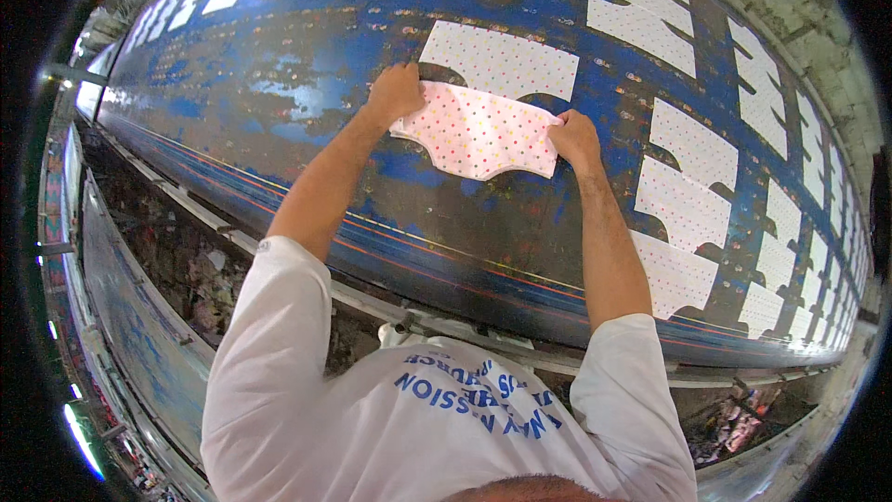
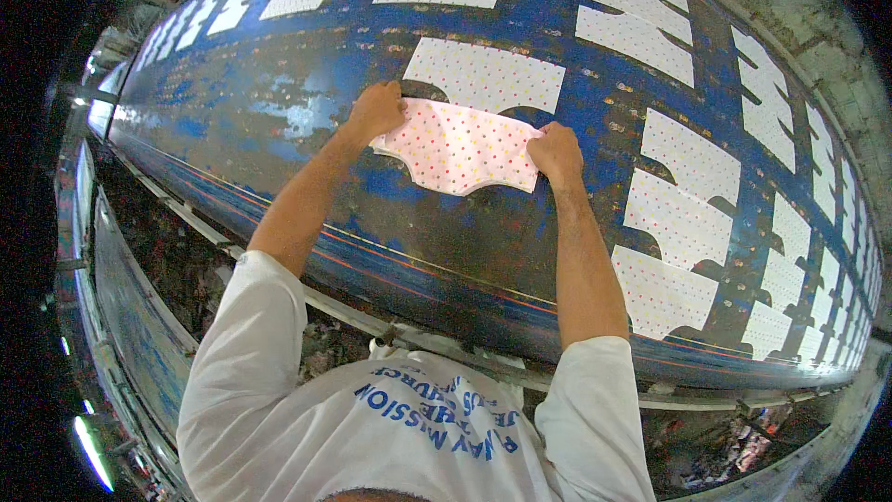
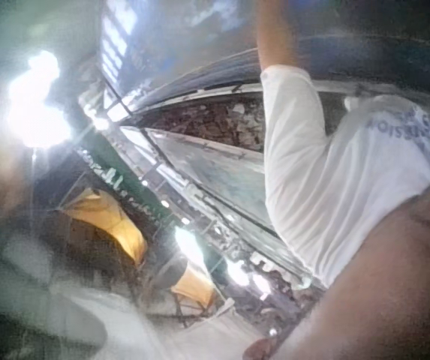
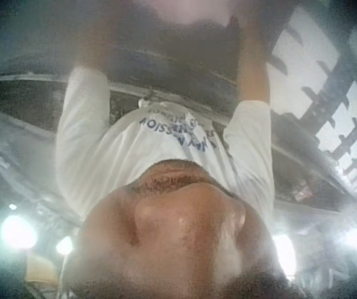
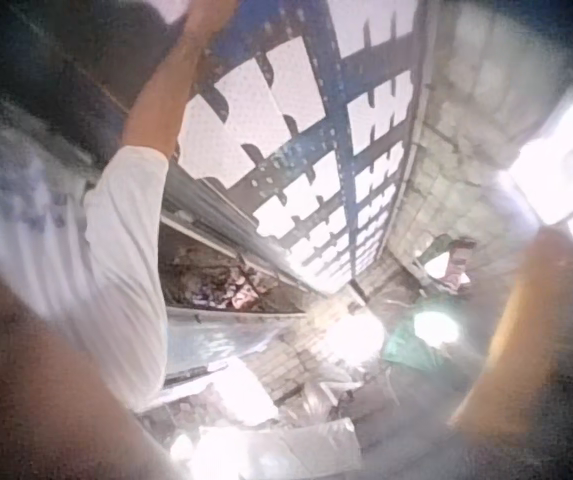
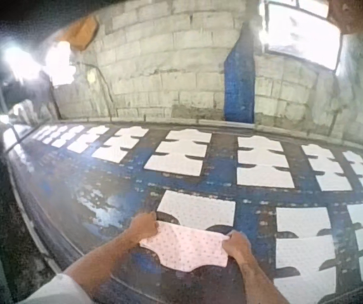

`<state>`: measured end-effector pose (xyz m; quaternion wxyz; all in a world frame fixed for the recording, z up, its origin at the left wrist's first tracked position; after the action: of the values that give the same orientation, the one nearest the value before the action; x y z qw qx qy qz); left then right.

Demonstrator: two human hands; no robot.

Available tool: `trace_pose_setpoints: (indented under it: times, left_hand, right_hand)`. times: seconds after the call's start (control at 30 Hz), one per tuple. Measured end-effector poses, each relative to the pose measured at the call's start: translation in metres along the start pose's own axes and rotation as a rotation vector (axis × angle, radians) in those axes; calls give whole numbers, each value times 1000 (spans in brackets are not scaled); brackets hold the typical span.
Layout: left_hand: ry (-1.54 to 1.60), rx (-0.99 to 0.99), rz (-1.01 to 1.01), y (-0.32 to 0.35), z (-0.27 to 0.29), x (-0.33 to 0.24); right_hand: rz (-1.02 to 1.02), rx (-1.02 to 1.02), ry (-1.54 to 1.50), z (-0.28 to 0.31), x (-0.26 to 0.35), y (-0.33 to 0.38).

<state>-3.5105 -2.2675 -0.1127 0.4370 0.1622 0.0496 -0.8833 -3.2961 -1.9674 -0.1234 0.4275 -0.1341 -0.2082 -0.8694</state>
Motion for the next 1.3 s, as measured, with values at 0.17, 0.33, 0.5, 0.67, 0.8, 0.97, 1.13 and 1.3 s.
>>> trace_pose_setpoints:
  times: [0.17, 0.33, 0.5, 0.67, 0.8, 0.97, 1.13, 1.3]
  left_hand:
    - [-51, -18, 25, 8, 8, -18]
    - [-126, 73, -45, -2, 5, -17]
    - [-194, -82, -171, 4, -13, -6]
    - [187, -15, -212, 8, 5, 9]
    - [708, 222, -40, -14, 58, 27]
    - [644, 99, -217, -87, 72, 16]
    - [353, 19, -139, -154, 28, 14]
    - [219, 28, -37, -165, 5, 23]
  right_hand:
    - [-5, 69, -67, -2, -2, -2]
    - [-38, -81, -39, -3, 2, 8]
    - [57, -221, 20, -1, 13, 33]
    - [183, -196, -70, 5, 18, 49]
    - [10, 103, -455, 24, 4, 32]
    - [40, 45, -323, 66, 6, -37]
    - [-22, -204, -52, 56, 15, -111]
    - [-125, -161, 227, 36, 19, -132]
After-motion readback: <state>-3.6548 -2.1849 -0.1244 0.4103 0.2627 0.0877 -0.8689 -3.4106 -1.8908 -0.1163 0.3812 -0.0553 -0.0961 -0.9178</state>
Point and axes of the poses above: each hand's wrist, its own y-axis away from the middle knuckle, its own z-axis out of the back of the hand, x = y × z, the point moved 4 cm from there along -y, towards the middle knuckle, and after that the axes turned 11 degrees about y, right-handed, at the moved point
